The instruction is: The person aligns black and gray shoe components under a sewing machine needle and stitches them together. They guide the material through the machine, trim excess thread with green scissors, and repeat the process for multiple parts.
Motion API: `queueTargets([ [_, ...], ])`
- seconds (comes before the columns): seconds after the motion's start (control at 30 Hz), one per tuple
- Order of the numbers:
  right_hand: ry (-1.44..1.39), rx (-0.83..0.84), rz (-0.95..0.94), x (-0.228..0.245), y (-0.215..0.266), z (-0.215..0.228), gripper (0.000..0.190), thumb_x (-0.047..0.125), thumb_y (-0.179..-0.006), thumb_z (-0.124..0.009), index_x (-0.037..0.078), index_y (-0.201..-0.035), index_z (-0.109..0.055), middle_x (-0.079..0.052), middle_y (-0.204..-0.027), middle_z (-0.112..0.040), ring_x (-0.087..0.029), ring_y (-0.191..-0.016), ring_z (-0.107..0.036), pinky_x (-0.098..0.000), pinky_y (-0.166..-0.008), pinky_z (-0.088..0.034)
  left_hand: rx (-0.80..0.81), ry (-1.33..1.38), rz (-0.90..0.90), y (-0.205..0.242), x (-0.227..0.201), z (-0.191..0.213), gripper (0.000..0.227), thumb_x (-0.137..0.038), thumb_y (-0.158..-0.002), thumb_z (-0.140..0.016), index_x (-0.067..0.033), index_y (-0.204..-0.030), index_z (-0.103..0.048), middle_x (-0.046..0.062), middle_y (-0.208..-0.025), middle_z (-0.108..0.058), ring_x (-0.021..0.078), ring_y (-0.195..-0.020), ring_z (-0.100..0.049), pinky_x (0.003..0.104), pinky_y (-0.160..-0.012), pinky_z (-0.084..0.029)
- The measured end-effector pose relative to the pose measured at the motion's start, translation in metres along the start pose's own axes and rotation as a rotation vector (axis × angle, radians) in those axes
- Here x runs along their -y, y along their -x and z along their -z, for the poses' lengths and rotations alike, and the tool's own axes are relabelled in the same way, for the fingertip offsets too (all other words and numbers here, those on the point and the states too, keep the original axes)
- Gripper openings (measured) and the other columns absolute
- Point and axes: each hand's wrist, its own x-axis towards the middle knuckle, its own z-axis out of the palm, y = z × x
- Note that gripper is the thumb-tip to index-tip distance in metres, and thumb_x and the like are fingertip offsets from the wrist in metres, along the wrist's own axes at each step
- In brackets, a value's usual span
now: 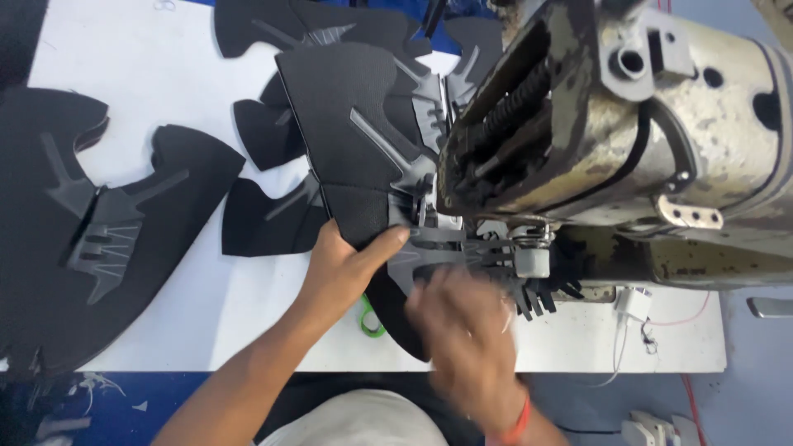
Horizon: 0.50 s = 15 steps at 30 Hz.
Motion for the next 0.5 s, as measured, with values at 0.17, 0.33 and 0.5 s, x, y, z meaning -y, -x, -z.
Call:
queueTargets([
  [0.17,-0.487,0.306,0.151,0.022,0.055,-0.031,0.025,0.005,-0.087,-0.076,0.004,-0.111,-0.07,-0.011,-0.119,-0.068,-0.029,-0.108,-0.07,-0.0395,-0.091,-0.059,-0.118,-0.692,-0.073,0.021,0.008,0.048,0.03,-0.024,-0.099,-0.074,0.0001,-0.084,-0.065,0.01,-0.069,-0.063,0.0118,-0.061,-0.054,0.031,-0.057,-0.045],
  [0.33,-0.199,0.186,-0.103,0.023,0.046,-0.07,0.027,0.01,-0.077,-0.075,0.01,-0.104,-0.069,-0.009,-0.099,-0.071,-0.029,-0.09,-0.069,-0.0387,-0.075,-0.053,-0.337,-0.944,-0.69,0.019,-0.038,0.055,0.024,-0.018,-0.091,-0.073,0.001,-0.102,-0.064,0.017,-0.087,-0.066,0.0283,-0.073,-0.062,0.038,-0.064,-0.05],
  [0.5,-0.058,0.299,-0.288,0.02,0.049,-0.08,0.044,0.021,-0.076,-0.083,-0.001,-0.113,-0.07,-0.013,-0.08,-0.066,-0.031,-0.069,-0.064,-0.0451,-0.065,-0.051,-0.06,-1.137,-0.722,-0.009,-0.004,0.086,0.037,-0.022,-0.085,-0.073,0.0029,-0.112,-0.064,0.023,-0.091,-0.07,0.0411,-0.081,-0.068,0.049,-0.069,-0.054],
])
